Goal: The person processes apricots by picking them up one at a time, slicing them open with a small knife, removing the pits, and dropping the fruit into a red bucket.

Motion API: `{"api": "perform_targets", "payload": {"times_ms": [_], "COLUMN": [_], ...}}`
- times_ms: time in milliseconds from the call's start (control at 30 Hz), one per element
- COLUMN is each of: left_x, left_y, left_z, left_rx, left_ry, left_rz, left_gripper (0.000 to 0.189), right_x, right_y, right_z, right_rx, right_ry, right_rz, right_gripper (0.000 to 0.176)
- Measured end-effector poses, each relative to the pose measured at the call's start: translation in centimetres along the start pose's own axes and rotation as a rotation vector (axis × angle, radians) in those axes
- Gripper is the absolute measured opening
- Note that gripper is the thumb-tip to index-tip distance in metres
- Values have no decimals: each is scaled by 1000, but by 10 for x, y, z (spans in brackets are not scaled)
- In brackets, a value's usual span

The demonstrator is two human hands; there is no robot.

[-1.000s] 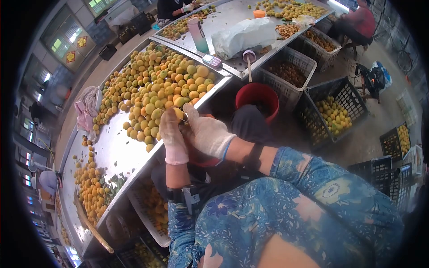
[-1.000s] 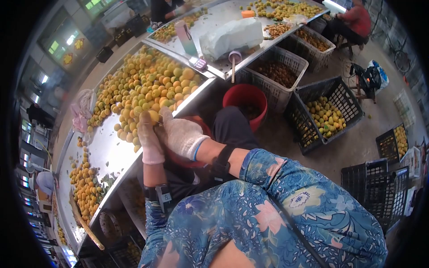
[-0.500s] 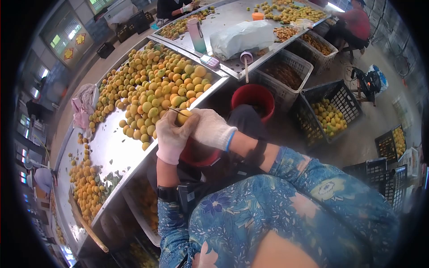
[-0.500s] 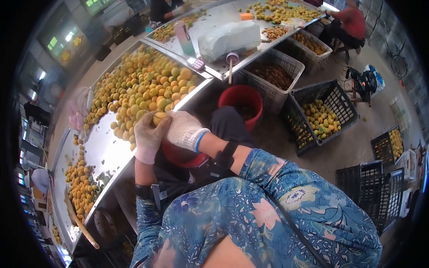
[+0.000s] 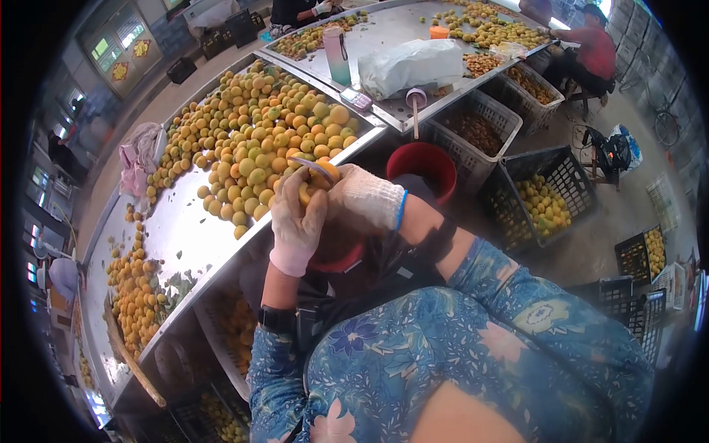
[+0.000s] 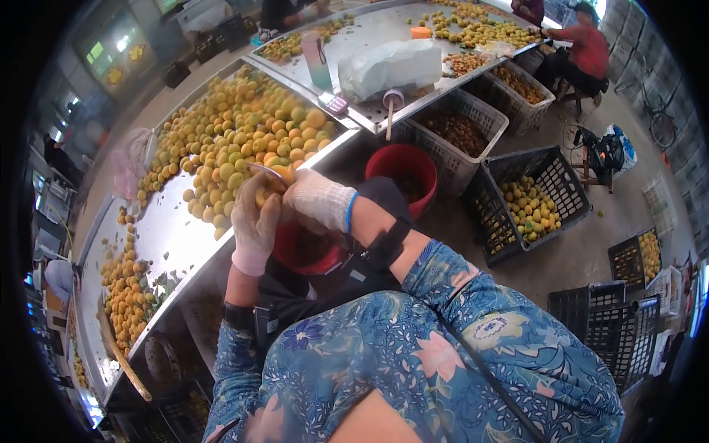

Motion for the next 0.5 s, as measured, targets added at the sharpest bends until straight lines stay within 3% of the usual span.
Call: {"api": "perform_targets", "payload": {"times_ms": [67, 100, 167, 233, 300, 500], "left_x": [-7, -7, -7, -8, -10, -13], "left_y": [2, -5, -8, -6, -27, -42], "left_z": [2, 4, 4, 3, 11, 5], "left_rx": [7, -113, -63, -14, -625, -564], "left_ry": [42, -6, -12, -17, -74, 3], "left_rz": [42, -50, 7, 64, -263, -345], "left_gripper": [37, 41, 44, 47, 47, 50], "right_x": [-25, -31, -41, -39, -36, -27], "right_y": [-31, -52, -64, -62, -57, -52], "right_z": [-1, 4, 6, 4, 2, 13], "right_rx": [256, 259, 323, 325, 325, 579], "right_ry": [144, 143, 236, 218, 199, 208], "right_rz": [238, 239, 420, 386, 353, 273], "right_gripper": [23, 23, 21, 20, 19, 18]}}
Point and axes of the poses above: each hand's wrist, its own x-axis towards the middle knuckle, its own z-axis out of the palm, y = z × x, the point moved 6 cm from there along x, towards the middle knuckle, and after that the axes turned 12 degrees about -y, right-handed, at the moved point
